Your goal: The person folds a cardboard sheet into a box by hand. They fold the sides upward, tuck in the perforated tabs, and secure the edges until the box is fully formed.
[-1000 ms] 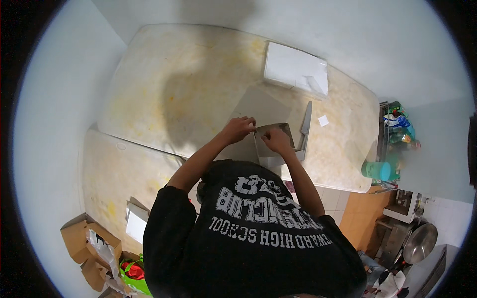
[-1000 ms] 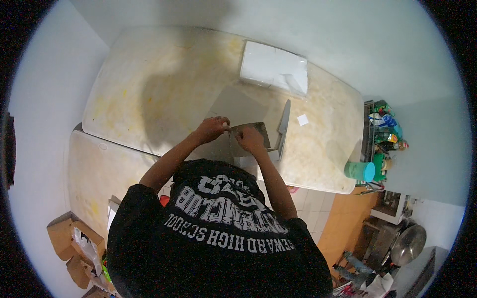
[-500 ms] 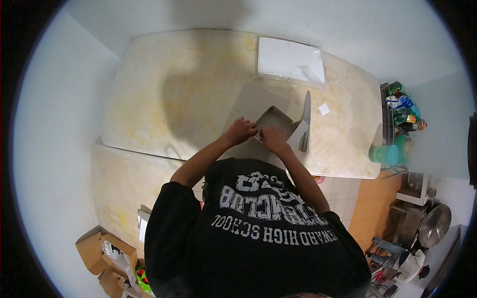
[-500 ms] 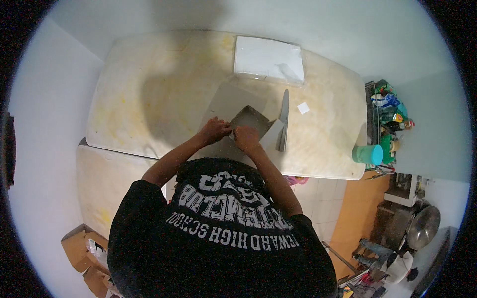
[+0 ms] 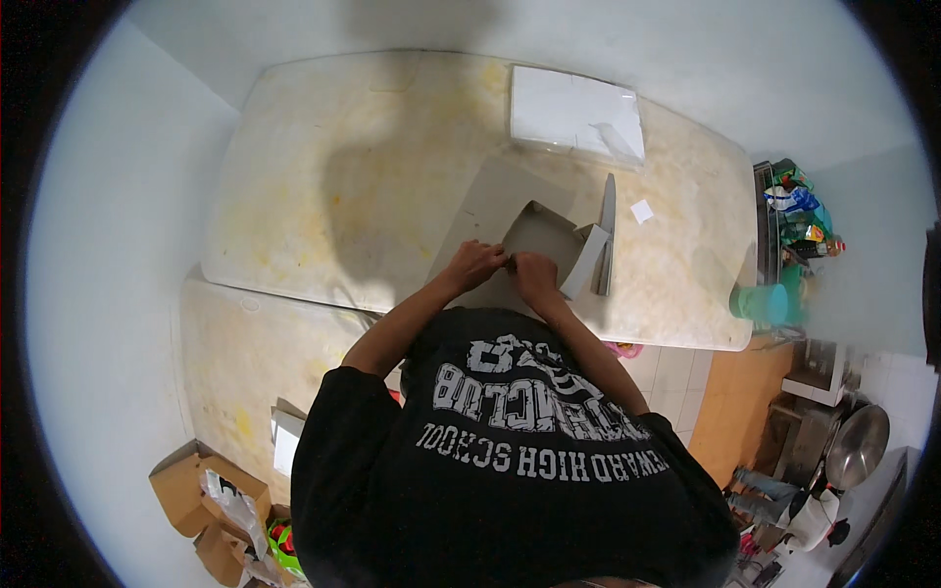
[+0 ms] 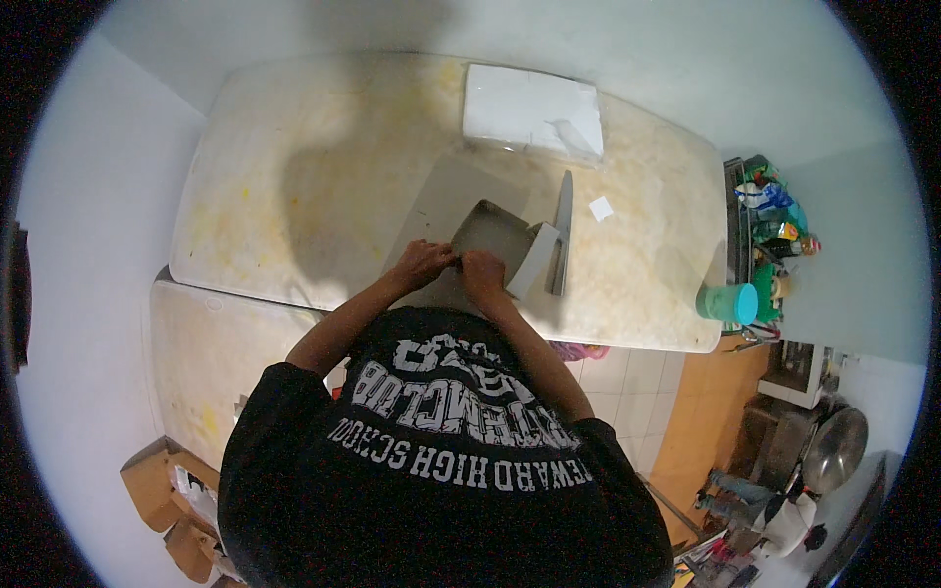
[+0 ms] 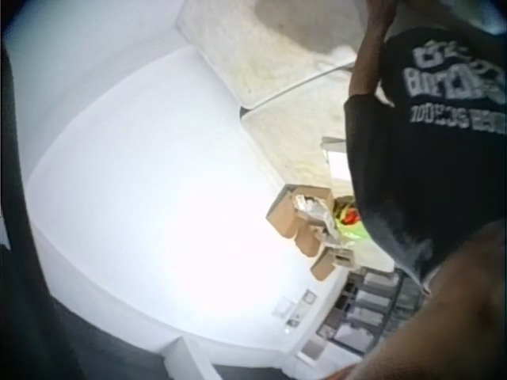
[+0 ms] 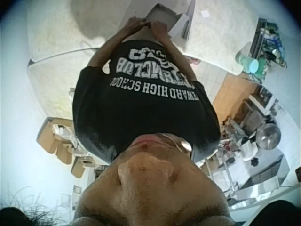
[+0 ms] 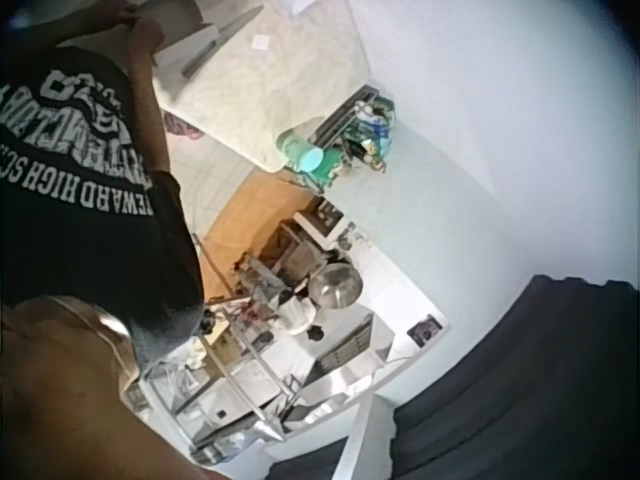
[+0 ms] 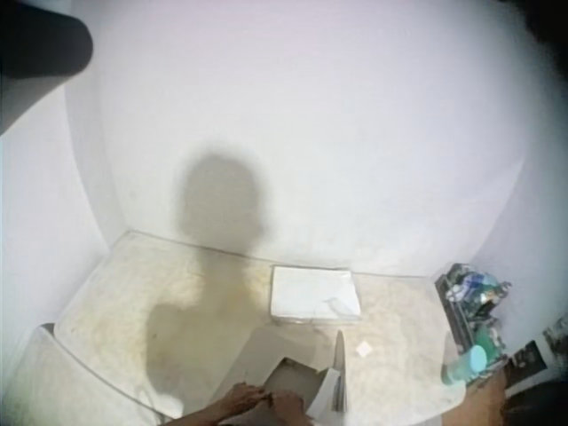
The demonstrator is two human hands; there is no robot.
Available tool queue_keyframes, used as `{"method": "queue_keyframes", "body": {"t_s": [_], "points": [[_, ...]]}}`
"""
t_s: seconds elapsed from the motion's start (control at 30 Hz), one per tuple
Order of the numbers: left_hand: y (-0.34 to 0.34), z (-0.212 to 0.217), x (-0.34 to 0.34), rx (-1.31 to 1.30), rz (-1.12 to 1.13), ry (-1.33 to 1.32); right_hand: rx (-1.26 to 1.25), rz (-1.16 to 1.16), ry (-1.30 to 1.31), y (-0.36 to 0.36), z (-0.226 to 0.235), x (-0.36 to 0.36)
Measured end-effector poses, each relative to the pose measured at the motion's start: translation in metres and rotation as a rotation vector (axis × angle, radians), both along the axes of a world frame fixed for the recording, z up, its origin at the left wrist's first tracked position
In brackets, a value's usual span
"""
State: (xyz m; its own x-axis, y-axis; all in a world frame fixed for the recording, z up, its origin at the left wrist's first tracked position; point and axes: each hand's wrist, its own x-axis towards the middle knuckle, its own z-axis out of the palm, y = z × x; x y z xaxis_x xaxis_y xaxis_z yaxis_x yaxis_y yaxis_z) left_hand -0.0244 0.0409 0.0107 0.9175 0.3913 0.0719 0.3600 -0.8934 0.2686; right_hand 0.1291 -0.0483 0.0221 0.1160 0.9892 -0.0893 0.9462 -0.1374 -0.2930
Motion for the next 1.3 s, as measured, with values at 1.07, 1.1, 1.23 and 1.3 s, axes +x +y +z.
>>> {"method": "queue_keyframes", "body": {"t_s": [1.07, 1.1, 1.23, 1.3], "points": [[0.019, 0.015, -0.006, -0.047, -0.079, 0.051, -0.096, 0.046, 0.085, 0.007, 0.011, -0.008], [0.020, 0.014, -0.006, -0.068, -0.074, 0.022, -0.077, 0.052, 0.083, 0.008, 0.010, -0.008], [0.013, 0.016, -0.003, -0.063, -0.052, 0.092, -0.118, 0.064, 0.039, 0.008, 0.015, -0.007], [0.017, 0.019, -0.007, -0.035, -0.069, 0.147, -0.056, 0.159, 0.024, 0.003, 0.027, -0.010]]}}
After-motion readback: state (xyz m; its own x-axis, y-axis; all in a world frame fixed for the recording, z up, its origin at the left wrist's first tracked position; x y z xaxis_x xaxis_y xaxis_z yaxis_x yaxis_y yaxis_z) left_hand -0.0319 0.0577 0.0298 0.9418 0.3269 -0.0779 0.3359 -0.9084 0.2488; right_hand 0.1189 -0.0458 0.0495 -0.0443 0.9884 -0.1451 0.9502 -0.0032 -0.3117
